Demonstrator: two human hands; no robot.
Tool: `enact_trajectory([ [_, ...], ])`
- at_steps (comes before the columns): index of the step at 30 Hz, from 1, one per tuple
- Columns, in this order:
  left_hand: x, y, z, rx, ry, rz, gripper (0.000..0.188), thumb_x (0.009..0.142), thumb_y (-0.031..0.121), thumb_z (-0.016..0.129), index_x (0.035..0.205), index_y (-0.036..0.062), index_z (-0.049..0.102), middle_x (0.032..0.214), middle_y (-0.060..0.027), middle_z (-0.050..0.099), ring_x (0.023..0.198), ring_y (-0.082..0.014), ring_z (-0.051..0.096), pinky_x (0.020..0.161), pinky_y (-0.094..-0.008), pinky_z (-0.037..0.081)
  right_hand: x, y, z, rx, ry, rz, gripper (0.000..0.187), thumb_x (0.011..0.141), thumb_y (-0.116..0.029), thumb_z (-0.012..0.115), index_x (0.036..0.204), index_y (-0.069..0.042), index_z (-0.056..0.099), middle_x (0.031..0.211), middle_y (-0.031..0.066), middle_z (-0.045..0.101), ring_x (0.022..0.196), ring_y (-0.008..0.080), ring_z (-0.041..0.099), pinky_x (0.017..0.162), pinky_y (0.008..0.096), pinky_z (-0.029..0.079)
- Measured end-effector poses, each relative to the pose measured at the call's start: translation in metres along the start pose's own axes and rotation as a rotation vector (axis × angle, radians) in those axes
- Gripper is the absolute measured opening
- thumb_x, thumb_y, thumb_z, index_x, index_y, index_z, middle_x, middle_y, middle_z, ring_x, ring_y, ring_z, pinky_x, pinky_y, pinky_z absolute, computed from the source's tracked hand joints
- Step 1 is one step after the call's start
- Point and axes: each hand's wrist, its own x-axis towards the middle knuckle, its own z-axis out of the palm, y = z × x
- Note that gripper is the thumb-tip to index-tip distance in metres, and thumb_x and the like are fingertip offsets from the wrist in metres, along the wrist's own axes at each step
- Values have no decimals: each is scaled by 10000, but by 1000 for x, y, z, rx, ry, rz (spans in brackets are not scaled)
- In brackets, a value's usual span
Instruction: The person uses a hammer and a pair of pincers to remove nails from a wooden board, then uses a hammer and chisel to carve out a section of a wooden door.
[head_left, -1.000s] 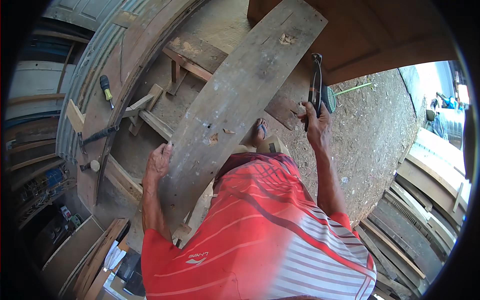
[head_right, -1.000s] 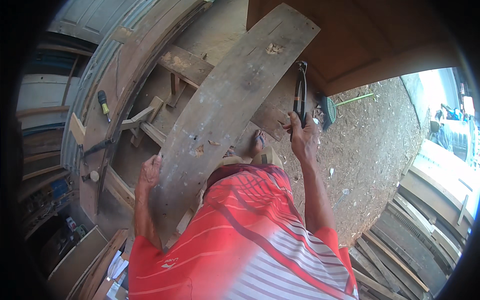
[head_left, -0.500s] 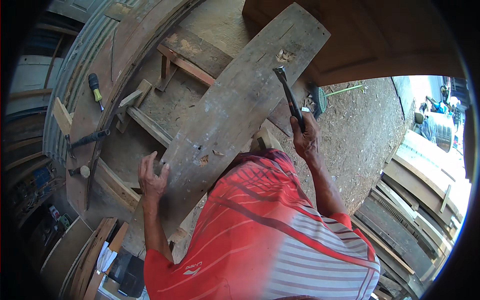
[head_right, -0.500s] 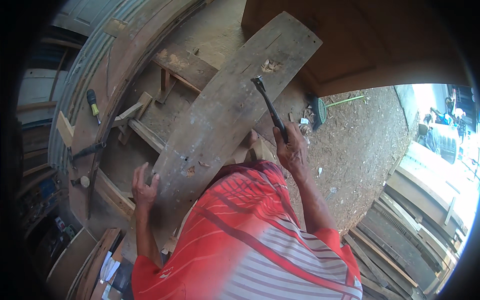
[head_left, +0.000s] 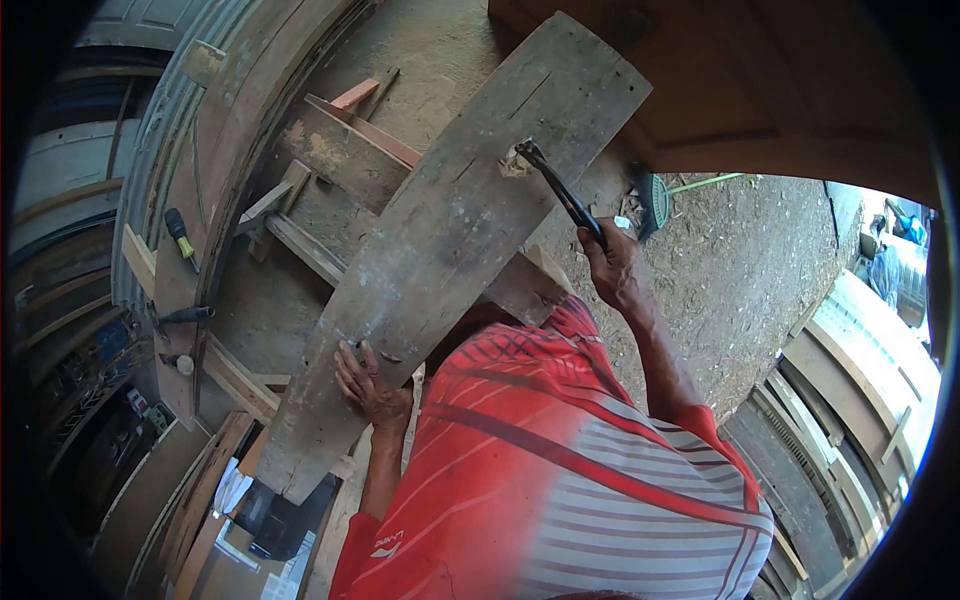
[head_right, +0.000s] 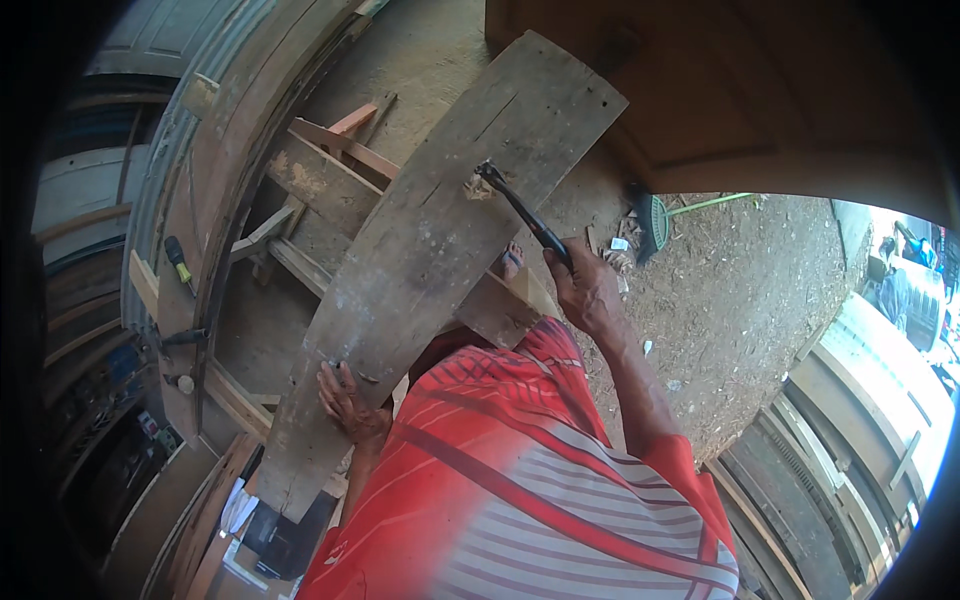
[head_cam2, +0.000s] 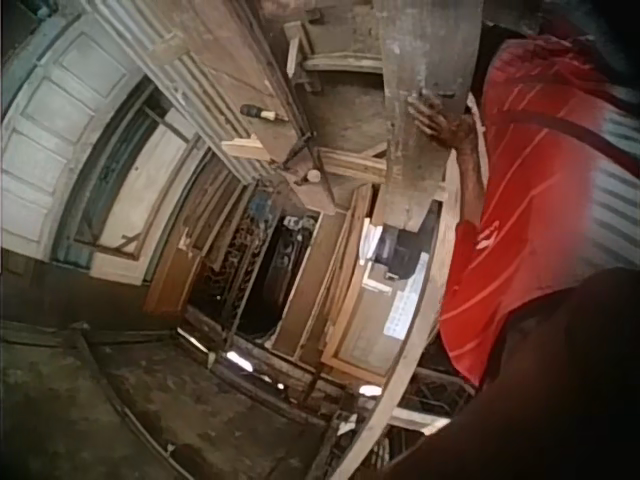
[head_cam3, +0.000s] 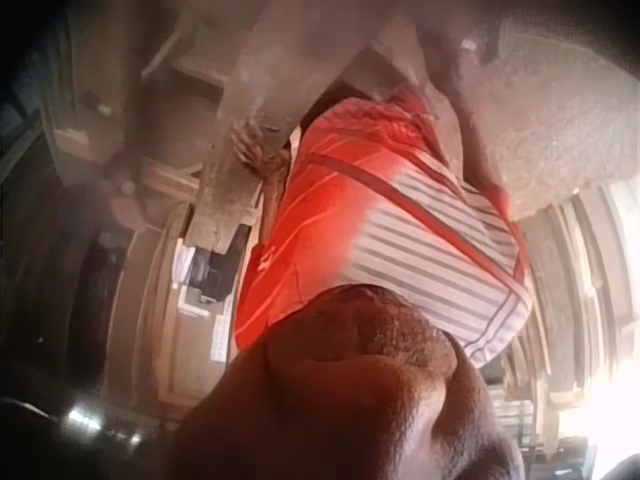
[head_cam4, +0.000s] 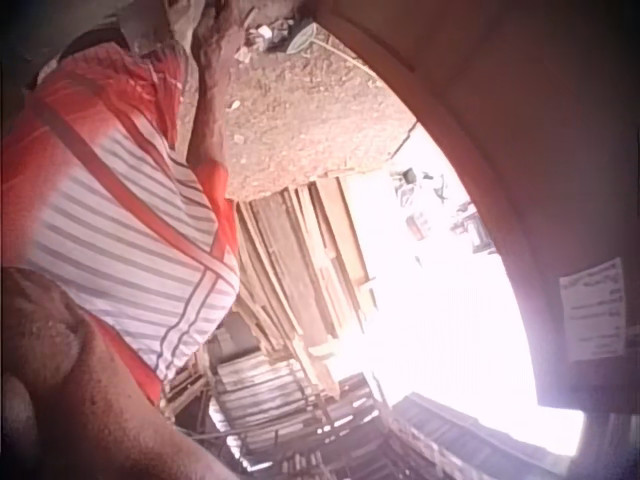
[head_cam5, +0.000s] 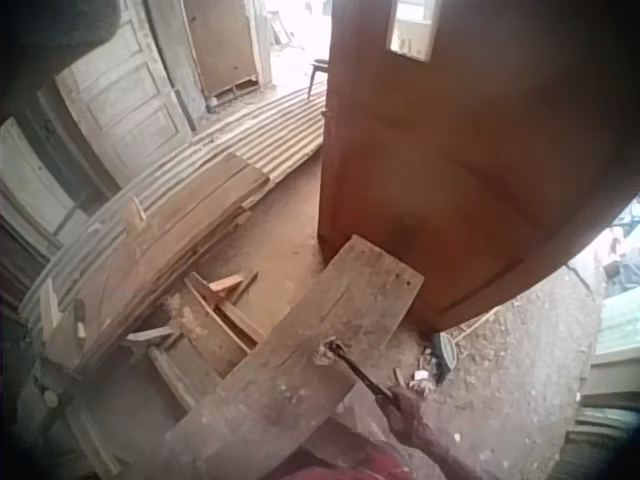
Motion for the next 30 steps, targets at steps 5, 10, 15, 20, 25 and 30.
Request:
enact_trajectory([
  [5, 40, 62, 2, -57, 35, 36, 958, 762, 229, 756, 1575, 101, 266, 1629, -275, 226, 1484, -503, 236, 1161, -646, 223, 17, 15, -29, 482, -215, 343, 401, 1018, -412, 608, 932, -21, 607, 638, 90, 617, 541, 175, 602, 517, 334, 473],
  [10, 85, 102, 2, -41, -67, 8, 900, 750, 63, 584, 1594, 106, 275, 1635, -279, 207, 1491, -518, 210, 1168, -652, 202, 33, 33, -29, 491, -225, 322, 471, 993, -479, 631, 906, -17, 601, 637, 46, 607, 535, 113, 589, 500, 300, 467],
  [15, 84, 104, 1, -41, -75, -7, 870, 781, 53, 549, 1603, 104, 270, 1644, -282, 172, 1493, -525, 197, 1170, -670, 174, 38, 40, -15, 367, -144, 238, 463, 991, -470, 639, 900, -18, 601, 640, 39, 603, 565, 114, 585, 525, 312, 468],
  [20, 79, 106, -2, -130, -69, 0, 846, 851, 176, 628, 1606, 99, 253, 1643, -284, 167, 1495, -526, 190, 1168, -681, 165, 42, 41, -10, 409, -166, 242, 462, 985, -475, 644, 897, -22, 613, 643, 46, 601, 591, 129, 586, 558, 330, 465],
  [25, 51, 86, 8, -41, -29, 90, 890, 870, 262, 677, 1613, 111, 211, 1640, -280, 175, 1493, -515, 204, 1165, -674, 182, 22, 37, -17, 289, -134, 180, 497, 975, -514, 638, 897, -24, 612, 640, 62, 609, 603, 149, 612, 573, 336, 480],
  [30, 4, 58, 20, 4, -8, 135, 887, 876, 249, 688, 1613, 141, 206, 1636, -270, 188, 1493, -504, 214, 1160, -677, 193, -10, 37, -11, 430, -24, 213, 480, 972, -493, 653, 901, -20, 612, 624, 37, 601, 588, 115, 608, 540, 310, 482],
])
